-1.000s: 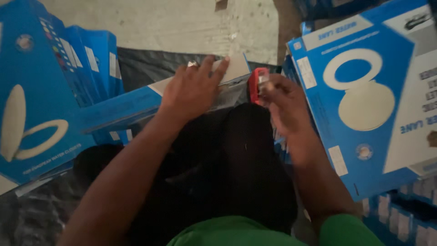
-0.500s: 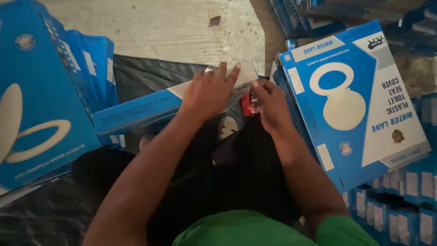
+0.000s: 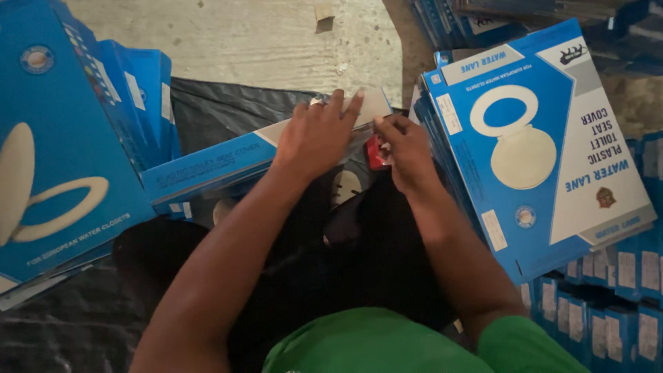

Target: The person sits on the floor and repeatedly folds and tapes blue and white cardboard boxes labeled 'Water Lane Plastic Toilet Seat Cover.' They use a red handheld tape dispenser to seal the boxes and stack the finished units to the left.

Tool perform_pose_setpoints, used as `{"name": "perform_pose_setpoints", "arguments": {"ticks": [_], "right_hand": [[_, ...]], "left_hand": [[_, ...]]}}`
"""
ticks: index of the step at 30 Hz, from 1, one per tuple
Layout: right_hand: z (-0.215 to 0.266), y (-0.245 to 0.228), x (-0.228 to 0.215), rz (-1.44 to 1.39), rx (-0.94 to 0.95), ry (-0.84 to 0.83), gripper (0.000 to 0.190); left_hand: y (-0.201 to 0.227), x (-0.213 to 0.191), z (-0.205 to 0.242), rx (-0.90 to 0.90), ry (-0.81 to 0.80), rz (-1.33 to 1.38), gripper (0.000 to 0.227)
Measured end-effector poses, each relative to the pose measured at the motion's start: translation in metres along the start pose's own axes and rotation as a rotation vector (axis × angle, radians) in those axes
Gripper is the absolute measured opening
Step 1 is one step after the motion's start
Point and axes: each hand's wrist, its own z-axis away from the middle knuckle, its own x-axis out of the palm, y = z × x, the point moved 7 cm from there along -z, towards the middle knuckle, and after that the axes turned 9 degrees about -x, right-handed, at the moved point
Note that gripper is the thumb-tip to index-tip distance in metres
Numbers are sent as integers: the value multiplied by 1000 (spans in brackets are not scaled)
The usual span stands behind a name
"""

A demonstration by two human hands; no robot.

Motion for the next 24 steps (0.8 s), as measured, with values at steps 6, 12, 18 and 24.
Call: {"name": "perform_pose_setpoints", "arguments": {"ticks": [6, 12, 18, 24], "right_hand": [[-3, 2, 1, 49, 18, 38, 27], [-4, 10, 2, 69, 14, 62, 30], [-5, 19, -2, 113, -47, 61, 34], [-7, 43, -18, 416, -398, 190, 36]], "left_hand": [[-1, 1, 0, -17, -69, 38, 54], [-1, 4, 0, -36, -160, 10, 69], [3, 5, -3, 28, -216, -89, 64], [4, -1, 3, -9, -151, 20, 53]]}}
